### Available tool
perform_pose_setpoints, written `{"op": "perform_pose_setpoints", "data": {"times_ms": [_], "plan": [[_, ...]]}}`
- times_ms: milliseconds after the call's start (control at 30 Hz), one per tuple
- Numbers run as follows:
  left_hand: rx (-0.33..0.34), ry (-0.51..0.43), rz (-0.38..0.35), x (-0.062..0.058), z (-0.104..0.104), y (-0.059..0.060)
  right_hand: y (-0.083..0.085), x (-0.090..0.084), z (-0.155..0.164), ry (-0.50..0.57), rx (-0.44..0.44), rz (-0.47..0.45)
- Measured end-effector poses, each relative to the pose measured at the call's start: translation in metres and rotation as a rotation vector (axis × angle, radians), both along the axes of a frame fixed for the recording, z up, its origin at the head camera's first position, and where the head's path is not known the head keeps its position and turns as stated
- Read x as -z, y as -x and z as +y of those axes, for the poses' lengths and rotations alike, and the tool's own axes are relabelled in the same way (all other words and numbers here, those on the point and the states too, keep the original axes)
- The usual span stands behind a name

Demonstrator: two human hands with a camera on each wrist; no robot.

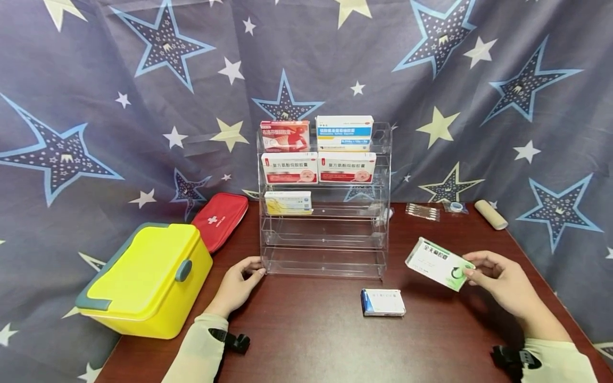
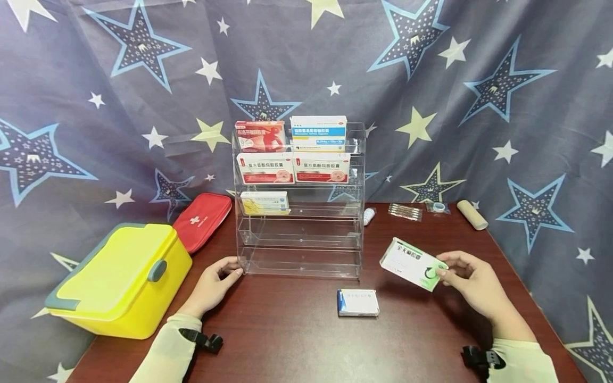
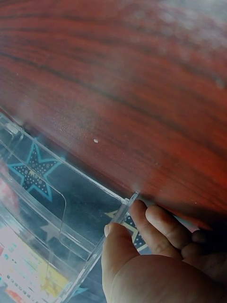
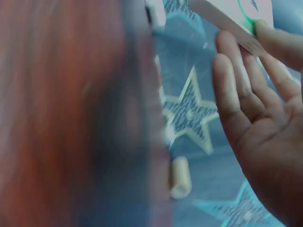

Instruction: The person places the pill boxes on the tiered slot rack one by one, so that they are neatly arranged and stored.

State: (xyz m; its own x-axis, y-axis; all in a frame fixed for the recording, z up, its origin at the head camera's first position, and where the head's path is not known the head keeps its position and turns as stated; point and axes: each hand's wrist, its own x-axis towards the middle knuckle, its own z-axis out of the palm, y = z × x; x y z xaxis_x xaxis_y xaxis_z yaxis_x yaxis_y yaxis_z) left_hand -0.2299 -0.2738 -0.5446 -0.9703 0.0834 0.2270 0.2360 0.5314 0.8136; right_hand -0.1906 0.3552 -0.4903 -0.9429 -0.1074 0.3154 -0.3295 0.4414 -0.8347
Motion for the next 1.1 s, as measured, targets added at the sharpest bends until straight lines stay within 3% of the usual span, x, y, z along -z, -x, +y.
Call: {"op": "perform_pose_setpoints", "data": {"times_ms": [267,433,633,867,1100], "plan": [[-0.006,0.013,-0.004,-0.001,-0.002,-0.002,0.011,-0.057,-0.044,0.003,0.13,0.204],[-0.012,0.02,-0.014,-0.001,-0.002,0.0,0.027,-0.098,-0.075,0.019,0.138,0.291],[-0.016,0.021,-0.002,-0.002,0.0,0.001,0.057,-0.139,-0.117,0.018,0.115,0.315],[-0.012,0.021,-0.012,-0.003,0.0,0.0,0.091,-0.156,-0.165,-0.165,0.111,0.386],[-0.011,0.01,-0.022,-0.003,0.001,-0.001,0.109,-0.153,-0.195,-0.359,0.121,0.392]]}}
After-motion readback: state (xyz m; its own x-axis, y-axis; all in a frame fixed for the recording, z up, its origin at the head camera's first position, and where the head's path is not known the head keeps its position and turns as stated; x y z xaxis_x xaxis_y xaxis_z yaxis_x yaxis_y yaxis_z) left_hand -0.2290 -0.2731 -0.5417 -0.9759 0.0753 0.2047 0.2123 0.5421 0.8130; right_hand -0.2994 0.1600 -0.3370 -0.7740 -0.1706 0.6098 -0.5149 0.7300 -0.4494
